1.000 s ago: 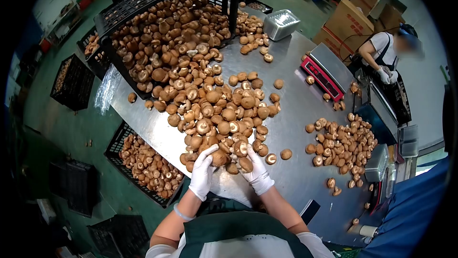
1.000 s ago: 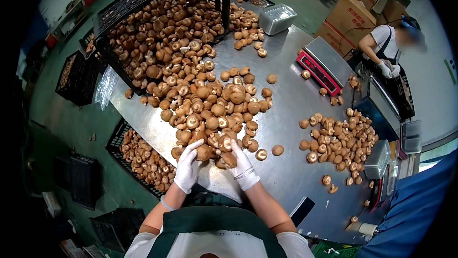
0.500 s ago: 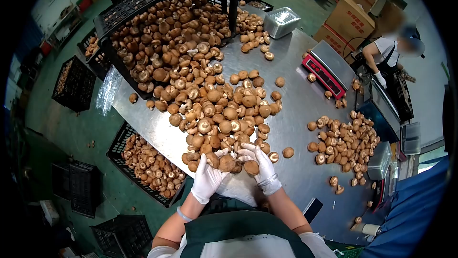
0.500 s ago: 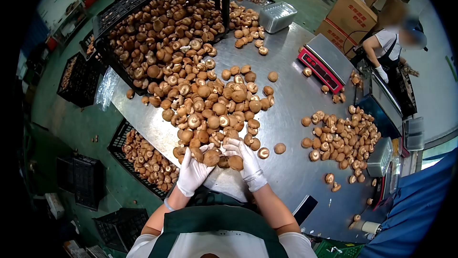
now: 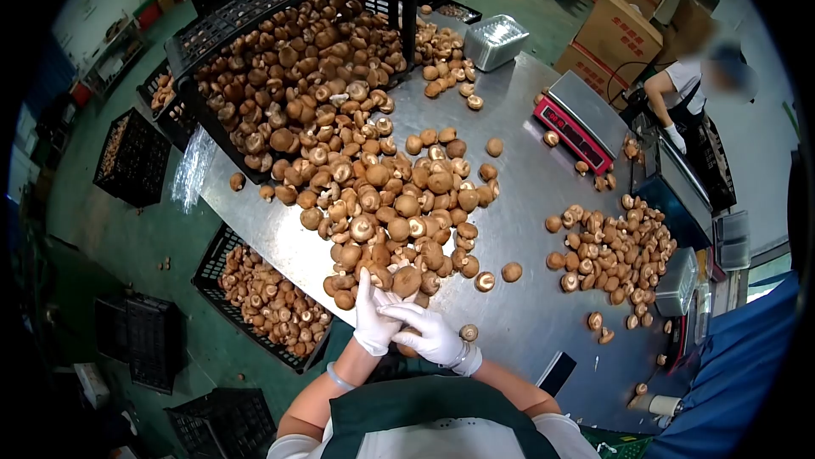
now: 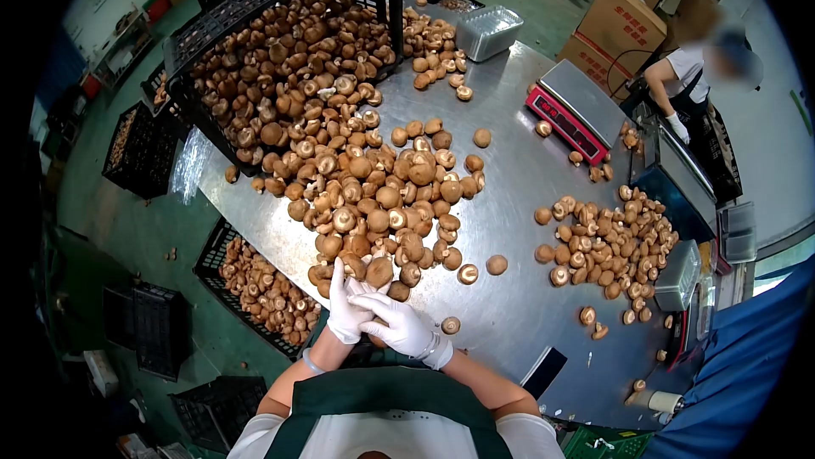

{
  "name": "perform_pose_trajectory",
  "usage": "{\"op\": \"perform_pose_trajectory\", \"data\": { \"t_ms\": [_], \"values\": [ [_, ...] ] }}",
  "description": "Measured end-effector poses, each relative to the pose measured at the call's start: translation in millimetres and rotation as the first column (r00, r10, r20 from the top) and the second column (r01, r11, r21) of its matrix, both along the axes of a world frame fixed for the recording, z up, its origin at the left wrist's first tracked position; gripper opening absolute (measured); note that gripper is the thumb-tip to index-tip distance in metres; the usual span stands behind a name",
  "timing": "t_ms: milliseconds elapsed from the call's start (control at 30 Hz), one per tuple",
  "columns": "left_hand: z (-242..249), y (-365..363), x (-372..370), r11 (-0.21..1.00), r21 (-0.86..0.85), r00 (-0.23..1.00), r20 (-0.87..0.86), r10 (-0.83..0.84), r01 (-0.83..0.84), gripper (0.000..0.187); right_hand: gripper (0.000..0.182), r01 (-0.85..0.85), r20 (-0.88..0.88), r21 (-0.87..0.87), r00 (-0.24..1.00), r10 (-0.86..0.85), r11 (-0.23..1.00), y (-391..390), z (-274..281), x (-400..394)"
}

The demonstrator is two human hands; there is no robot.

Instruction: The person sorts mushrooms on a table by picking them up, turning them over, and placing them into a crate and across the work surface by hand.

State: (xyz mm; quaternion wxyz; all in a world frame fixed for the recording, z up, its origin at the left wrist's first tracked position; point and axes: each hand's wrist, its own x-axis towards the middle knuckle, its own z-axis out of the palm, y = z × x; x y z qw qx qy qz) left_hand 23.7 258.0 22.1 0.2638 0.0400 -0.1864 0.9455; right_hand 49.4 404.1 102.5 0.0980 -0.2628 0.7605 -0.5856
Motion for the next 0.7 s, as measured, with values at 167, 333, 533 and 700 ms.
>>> {"op": "perform_pose_trajectory", "data": {
  "t_ms": [167, 333, 533, 700],
  "values": [
    [48.3, 5.2, -2.2, 0.762, -0.646, 0.954, 0.199, 0.223, -0.044, 0.059, 0.049, 0.274, -0.151, 0.181, 0.957, -0.248, 0.945, 23.6, -5.7, 4.5],
    [43.6, 14.9, -0.3, 0.710, -0.704, 0.982, 0.140, 0.125, 0.010, 0.045, 0.057, 0.427, -0.204, 0.160, 0.897, -0.393, 0.890, 29.2, -2.0, -10.5],
    [44.3, 6.5, 7.1, 0.532, -0.844, 0.995, 0.098, 0.032, 0.066, 0.034, 0.040, 0.488, 0.545, -0.252, 0.785, -0.294, 0.836, 46.6, -58.3, -25.9],
    [39.2, -54.2, 8.1, 0.445, -0.894, 0.991, 0.004, 0.136, -0.057, 0.044, 0.033, 0.831, 0.886, -0.420, 0.462, -0.030, 0.364, 131.5, -66.6, -37.5]
  ]
}}
